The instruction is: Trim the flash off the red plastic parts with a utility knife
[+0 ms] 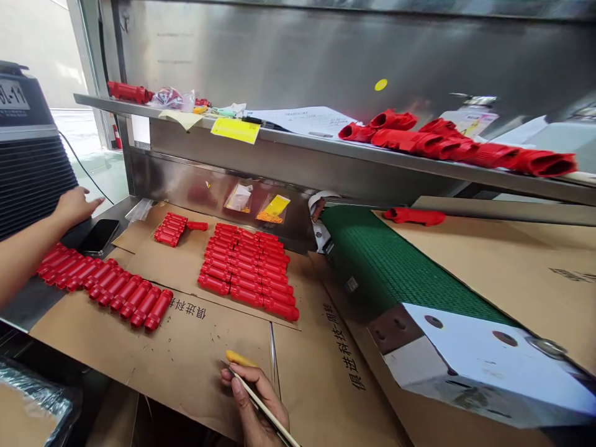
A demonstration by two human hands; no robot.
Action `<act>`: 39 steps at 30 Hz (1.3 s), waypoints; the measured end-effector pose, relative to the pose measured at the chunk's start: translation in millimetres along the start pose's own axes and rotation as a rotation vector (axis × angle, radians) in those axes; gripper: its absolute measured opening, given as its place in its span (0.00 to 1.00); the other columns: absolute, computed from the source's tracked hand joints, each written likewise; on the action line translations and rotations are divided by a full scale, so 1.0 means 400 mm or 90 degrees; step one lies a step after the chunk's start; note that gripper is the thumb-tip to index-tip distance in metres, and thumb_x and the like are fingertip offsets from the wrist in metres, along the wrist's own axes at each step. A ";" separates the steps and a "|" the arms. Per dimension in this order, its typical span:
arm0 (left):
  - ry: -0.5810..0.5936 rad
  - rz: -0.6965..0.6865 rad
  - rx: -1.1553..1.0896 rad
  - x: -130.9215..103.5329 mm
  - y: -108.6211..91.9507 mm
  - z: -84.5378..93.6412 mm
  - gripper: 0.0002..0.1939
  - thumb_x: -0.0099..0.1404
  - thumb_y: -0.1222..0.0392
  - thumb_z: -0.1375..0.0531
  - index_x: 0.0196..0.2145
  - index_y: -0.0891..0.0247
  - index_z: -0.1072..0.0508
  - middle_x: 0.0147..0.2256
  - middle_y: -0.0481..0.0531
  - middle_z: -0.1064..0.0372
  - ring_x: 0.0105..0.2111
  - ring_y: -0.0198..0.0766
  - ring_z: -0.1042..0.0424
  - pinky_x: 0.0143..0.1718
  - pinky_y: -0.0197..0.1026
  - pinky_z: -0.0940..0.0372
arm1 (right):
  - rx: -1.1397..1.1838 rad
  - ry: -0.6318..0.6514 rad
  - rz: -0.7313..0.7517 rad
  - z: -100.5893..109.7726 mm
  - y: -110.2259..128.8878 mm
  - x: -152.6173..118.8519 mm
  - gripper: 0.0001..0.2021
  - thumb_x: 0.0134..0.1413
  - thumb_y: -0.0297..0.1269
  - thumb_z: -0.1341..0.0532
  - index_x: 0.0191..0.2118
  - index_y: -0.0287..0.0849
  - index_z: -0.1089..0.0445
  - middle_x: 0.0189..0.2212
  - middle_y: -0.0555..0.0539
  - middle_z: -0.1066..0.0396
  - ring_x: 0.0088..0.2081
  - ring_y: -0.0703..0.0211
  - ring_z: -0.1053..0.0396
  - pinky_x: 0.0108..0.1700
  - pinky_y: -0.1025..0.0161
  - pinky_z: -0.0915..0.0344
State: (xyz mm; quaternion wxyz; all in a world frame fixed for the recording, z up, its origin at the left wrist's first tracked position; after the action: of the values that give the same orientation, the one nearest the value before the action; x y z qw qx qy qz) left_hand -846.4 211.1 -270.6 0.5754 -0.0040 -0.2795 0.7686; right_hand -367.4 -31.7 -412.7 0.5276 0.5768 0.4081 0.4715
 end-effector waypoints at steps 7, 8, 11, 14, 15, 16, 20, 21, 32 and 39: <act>-0.068 -0.196 -0.075 -0.337 -0.127 0.076 0.18 0.72 0.50 0.45 0.45 0.67 0.23 0.44 0.62 0.23 0.47 0.51 0.25 0.52 0.52 0.32 | 0.003 -0.020 0.030 -0.004 -0.037 -0.014 0.16 0.62 0.53 0.32 0.41 0.43 0.20 0.35 0.42 0.21 0.36 0.55 0.20 0.41 0.64 0.21; -0.034 -0.267 -0.109 -0.427 -0.148 0.048 0.16 0.71 0.51 0.45 0.42 0.65 0.23 0.42 0.59 0.22 0.45 0.47 0.25 0.50 0.48 0.31 | -0.007 -0.021 0.037 -0.002 -0.044 -0.014 0.15 0.63 0.52 0.33 0.41 0.44 0.21 0.36 0.43 0.21 0.37 0.56 0.20 0.42 0.65 0.21; 0.090 -0.449 -0.254 -0.687 -0.213 -0.058 0.13 0.73 0.61 0.48 0.43 0.60 0.22 0.45 0.58 0.23 0.48 0.42 0.26 0.53 0.46 0.32 | -0.076 0.028 0.093 0.012 -0.054 -0.007 0.12 0.67 0.47 0.36 0.44 0.44 0.21 0.39 0.43 0.20 0.39 0.56 0.19 0.44 0.66 0.21; 0.288 -0.297 -0.456 -0.855 -0.281 -0.150 0.16 0.75 0.51 0.47 0.43 0.62 0.23 0.40 0.61 0.25 0.44 0.46 0.27 0.51 0.51 0.34 | -0.225 0.121 0.240 0.022 -0.042 0.006 0.08 0.68 0.38 0.37 0.47 0.45 0.22 0.41 0.43 0.20 0.42 0.55 0.18 0.45 0.66 0.21; 0.359 -0.176 -0.506 -0.889 -0.304 -0.173 0.22 0.74 0.42 0.48 0.38 0.63 0.25 0.36 0.61 0.26 0.40 0.47 0.27 0.48 0.50 0.33 | -0.274 0.129 0.308 0.021 -0.034 0.009 0.08 0.68 0.34 0.38 0.48 0.45 0.22 0.41 0.43 0.20 0.42 0.56 0.18 0.45 0.66 0.21; 0.416 -0.096 -0.528 -0.913 -0.330 -0.190 0.29 0.73 0.34 0.51 0.35 0.63 0.27 0.33 0.61 0.27 0.36 0.46 0.26 0.43 0.49 0.32 | -0.312 0.124 0.379 0.019 -0.026 0.009 0.10 0.67 0.31 0.38 0.50 0.45 0.23 0.42 0.44 0.20 0.42 0.56 0.18 0.45 0.67 0.21; 0.648 0.050 -0.595 -0.973 -0.424 -0.220 0.43 0.57 0.14 0.54 0.33 0.62 0.34 0.24 0.56 0.30 0.16 0.38 0.34 0.17 0.39 0.42 | -0.378 0.119 0.598 -0.010 0.012 -0.017 0.19 0.68 0.25 0.45 0.60 0.41 0.29 0.49 0.39 0.23 0.49 0.54 0.20 0.50 0.64 0.21; 0.690 0.066 -0.616 -0.987 -0.439 -0.219 0.45 0.52 0.12 0.52 0.36 0.61 0.35 0.23 0.55 0.29 0.15 0.37 0.36 0.15 0.38 0.43 | -0.392 0.133 0.629 -0.018 0.023 -0.029 0.22 0.68 0.25 0.46 0.63 0.40 0.31 0.51 0.37 0.24 0.52 0.52 0.22 0.52 0.61 0.22; 0.446 0.123 -0.566 -0.665 -0.282 -0.140 0.39 0.35 0.21 0.36 0.32 0.55 0.37 0.17 0.47 0.29 0.16 0.44 0.33 0.17 0.41 0.46 | -0.633 0.295 0.713 0.028 0.386 -0.036 0.27 0.68 0.30 0.45 0.69 0.33 0.38 0.52 0.31 0.27 0.52 0.47 0.25 0.55 0.56 0.23; 0.286 0.087 -0.319 -0.267 -0.216 -0.173 0.32 0.46 0.25 0.41 0.14 0.59 0.40 0.12 0.50 0.36 0.14 0.38 0.37 0.21 0.41 0.41 | -0.986 0.203 0.689 0.081 0.800 0.393 0.18 0.65 0.24 0.42 0.57 0.33 0.26 0.53 0.35 0.26 0.57 0.48 0.29 0.62 0.52 0.32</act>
State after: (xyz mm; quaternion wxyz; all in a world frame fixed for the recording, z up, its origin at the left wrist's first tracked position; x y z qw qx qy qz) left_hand -711.4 161.6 -325.1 0.5509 -0.3334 -0.3251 0.6926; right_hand -309.5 77.9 -76.8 0.4114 0.1072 -0.2713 0.8635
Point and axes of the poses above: each hand's wrist, its own x-axis towards the middle knuckle, its own z-axis out of the back of the hand, y = z × x, the point moved 1 cm from there along x, towards the middle knuckle
